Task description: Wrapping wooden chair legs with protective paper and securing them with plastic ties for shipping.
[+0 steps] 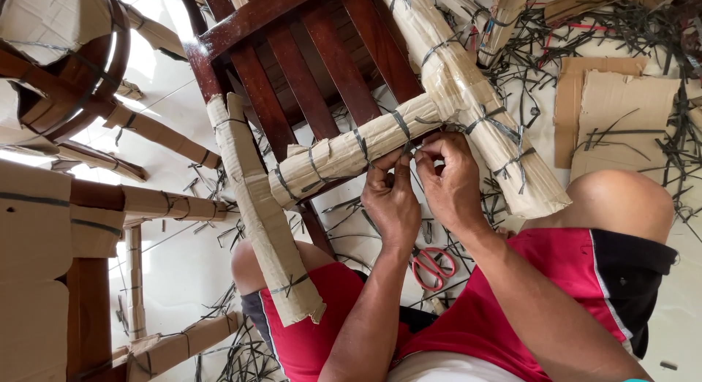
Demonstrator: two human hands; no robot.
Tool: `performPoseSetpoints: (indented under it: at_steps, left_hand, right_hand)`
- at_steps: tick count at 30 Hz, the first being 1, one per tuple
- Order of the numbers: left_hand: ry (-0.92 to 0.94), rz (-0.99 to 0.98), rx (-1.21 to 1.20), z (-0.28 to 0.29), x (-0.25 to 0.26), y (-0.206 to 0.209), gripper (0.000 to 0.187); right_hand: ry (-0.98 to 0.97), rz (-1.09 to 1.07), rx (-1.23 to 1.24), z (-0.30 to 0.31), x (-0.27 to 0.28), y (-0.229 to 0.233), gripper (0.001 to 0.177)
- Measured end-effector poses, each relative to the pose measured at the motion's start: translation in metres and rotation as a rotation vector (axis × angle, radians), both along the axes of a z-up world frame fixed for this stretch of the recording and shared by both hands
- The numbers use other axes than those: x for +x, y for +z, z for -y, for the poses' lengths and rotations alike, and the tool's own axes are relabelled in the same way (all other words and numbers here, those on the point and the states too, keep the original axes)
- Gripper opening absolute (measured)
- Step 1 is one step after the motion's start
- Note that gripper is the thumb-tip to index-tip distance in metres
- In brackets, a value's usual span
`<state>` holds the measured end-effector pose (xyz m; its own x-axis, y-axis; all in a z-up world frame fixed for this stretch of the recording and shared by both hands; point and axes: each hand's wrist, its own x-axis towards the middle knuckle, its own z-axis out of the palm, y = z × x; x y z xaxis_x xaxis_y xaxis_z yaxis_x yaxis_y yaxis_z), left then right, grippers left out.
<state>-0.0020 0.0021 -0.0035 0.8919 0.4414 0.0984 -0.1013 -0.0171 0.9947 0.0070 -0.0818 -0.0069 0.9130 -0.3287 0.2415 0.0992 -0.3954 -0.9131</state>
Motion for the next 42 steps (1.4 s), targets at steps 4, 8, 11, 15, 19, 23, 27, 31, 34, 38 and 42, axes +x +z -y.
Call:
performPoseSetpoints:
  at_steps: [4, 8, 11, 15, 19, 23, 27, 31, 34, 38, 42]
  left_hand:
    - [-0.073, 0.04, -0.063, -0.002, -0.001, -0.008, 0.011]
    - [-0.114, 0.13, -0.037, -0.002, -0.003, -0.008, 0.018]
    - [-0.115, 0.174, -0.023, 0.001, -0.006, -0.006, 0.025]
    - [-0.103, 0.18, -0.01, 0.001, -0.005, -0.005, 0.027]
    - [-0.104, 0.176, -0.017, 0.001, -0.008, -0.008, 0.027]
    - [-0.111, 0.142, 0.012, 0.0, -0.009, -0.011, 0.016]
    - [-0.071, 0.044, 0.113, -0.004, -0.006, -0.015, 0.006]
    - [-0.074, -0.007, 0.167, -0.006, 0.0, -0.017, 0.01]
    - [-0.054, -0.092, 0.206, -0.009, 0.004, -0.016, 0.015]
    - [-0.032, -0.152, 0.256, -0.014, 0.019, -0.033, 0.018]
    - [-0.009, -0.131, 0.245, -0.027, 0.039, -0.076, 0.033]
  right_hand:
    - [0.027, -0.053, 0.103, 0.001, -0.002, 0.003, 0.006]
    - [0.083, -0.15, 0.327, 0.004, -0.005, 0.007, 0.008]
    - [0.105, -0.098, 0.357, 0.006, -0.011, 0.013, 0.013]
    - [0.098, 0.062, 0.189, 0.003, -0.014, 0.021, 0.014]
    - [0.059, 0.135, -0.006, 0.006, -0.011, 0.014, 0.01]
    - [0.033, 0.062, -0.189, 0.012, -0.012, 0.01, 0.02]
    - [0.112, -0.232, 0.548, 0.006, -0.004, 0.028, 0.021]
    - [0.131, -0.193, 0.77, 0.004, 0.003, 0.022, 0.019]
    - [0.117, -0.132, 0.859, -0.001, 0.007, 0.023, 0.018]
    - [0.098, -0.055, 0.865, -0.005, 0.016, 0.022, 0.017]
    - [0.103, -0.014, 0.802, -0.006, 0.017, 0.018, 0.017]
